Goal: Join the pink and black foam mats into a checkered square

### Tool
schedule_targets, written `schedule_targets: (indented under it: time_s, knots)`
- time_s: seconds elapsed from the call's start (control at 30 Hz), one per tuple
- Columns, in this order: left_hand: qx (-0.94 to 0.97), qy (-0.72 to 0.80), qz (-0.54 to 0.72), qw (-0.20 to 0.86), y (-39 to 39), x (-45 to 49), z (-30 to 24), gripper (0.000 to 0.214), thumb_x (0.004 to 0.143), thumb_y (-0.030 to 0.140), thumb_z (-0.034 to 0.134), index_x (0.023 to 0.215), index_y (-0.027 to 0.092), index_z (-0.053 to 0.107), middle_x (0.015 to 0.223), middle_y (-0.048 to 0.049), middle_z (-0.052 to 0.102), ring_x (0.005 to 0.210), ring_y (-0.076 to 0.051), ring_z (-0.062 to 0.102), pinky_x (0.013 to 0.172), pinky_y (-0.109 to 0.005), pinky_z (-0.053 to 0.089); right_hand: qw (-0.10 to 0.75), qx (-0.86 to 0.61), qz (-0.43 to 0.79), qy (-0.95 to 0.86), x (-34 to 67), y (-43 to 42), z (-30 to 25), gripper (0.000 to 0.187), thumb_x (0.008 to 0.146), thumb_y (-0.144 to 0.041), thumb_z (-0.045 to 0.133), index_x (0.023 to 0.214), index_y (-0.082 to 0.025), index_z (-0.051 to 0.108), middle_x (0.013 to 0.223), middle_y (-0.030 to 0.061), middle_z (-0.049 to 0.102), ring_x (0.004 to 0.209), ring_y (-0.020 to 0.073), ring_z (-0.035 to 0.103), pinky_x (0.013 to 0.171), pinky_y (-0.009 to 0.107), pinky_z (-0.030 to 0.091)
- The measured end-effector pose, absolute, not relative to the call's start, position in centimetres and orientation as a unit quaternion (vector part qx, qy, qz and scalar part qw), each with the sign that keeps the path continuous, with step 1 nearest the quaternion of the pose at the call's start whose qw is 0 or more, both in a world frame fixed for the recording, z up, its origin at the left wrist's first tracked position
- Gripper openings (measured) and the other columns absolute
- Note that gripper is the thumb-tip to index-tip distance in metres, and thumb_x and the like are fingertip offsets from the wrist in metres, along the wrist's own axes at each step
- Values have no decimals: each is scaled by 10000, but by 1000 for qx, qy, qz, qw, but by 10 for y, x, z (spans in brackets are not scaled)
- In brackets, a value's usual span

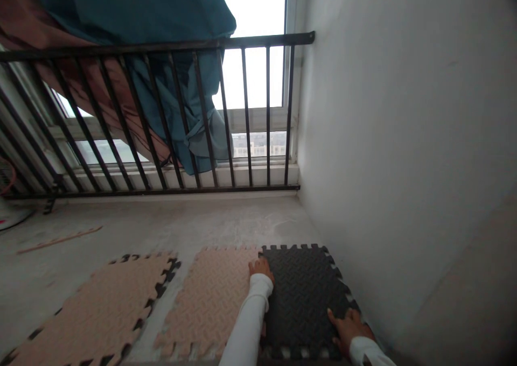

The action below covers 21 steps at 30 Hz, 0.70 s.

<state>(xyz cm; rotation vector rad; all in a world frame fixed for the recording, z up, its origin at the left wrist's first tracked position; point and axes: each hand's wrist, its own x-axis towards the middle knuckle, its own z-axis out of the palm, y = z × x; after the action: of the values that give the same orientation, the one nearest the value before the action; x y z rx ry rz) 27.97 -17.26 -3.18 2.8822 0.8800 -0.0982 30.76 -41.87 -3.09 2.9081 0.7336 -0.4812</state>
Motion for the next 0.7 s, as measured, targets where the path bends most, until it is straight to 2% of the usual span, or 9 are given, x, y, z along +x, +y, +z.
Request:
schedule_targets:
  time_s: [0.1,0.17,0.4,0.53,0.6,0.7]
  knots:
    - [955,290,-26,57,-166,285,-35,498,735,310,445,1209,157,429,1400,-108,255,1115,-257,431,945,-452,286,105,951,-176,233,302,-414,-16,612,638,-277,546,1231,-332,405,1184,107,529,1203,297,345,832,424,428]
    - [959,277,-28,53,-162,289,-37,489,737,309,431,1203,159,432,1413,-97,225,1075,-251,468,908,-433,329,111,949,-181,234,299,-411,-9,614,643,-280,540,1238,-331,396,1204,107,516,1213,292,332,837,412,427]
    - [957,269,-78,74,-155,303,-31,587,714,349,454,1263,172,344,1381,-110,298,1062,-273,488,926,-468,316,107,952,-176,229,301,-415,-15,620,635,-280,545,1236,-328,399,1223,109,505,1219,296,322,851,412,415]
    - [956,267,-57,103,-144,288,-23,424,725,295,445,1139,205,465,1186,-70,528,1003,-201,525,866,-357,388,97,950,-174,239,303,-417,-16,627,614,-290,555,1224,-333,416,1160,100,554,1202,294,349,829,407,428]
    - [951,290,-44,94,-130,269,-18,362,735,226,421,1089,215,497,1130,-56,555,1012,-174,512,833,-305,401,99,948,-177,246,303,-417,-16,614,626,-306,546,1225,-324,418,1148,112,559,1193,297,359,825,401,430]
    - [930,360,-33,66,-97,228,-10,369,728,161,412,1083,199,504,1166,-74,519,1070,-185,463,843,-310,392,117,944,-175,253,307,-418,-23,589,662,-331,509,1241,-304,403,1162,137,543,1198,303,351,821,392,429]
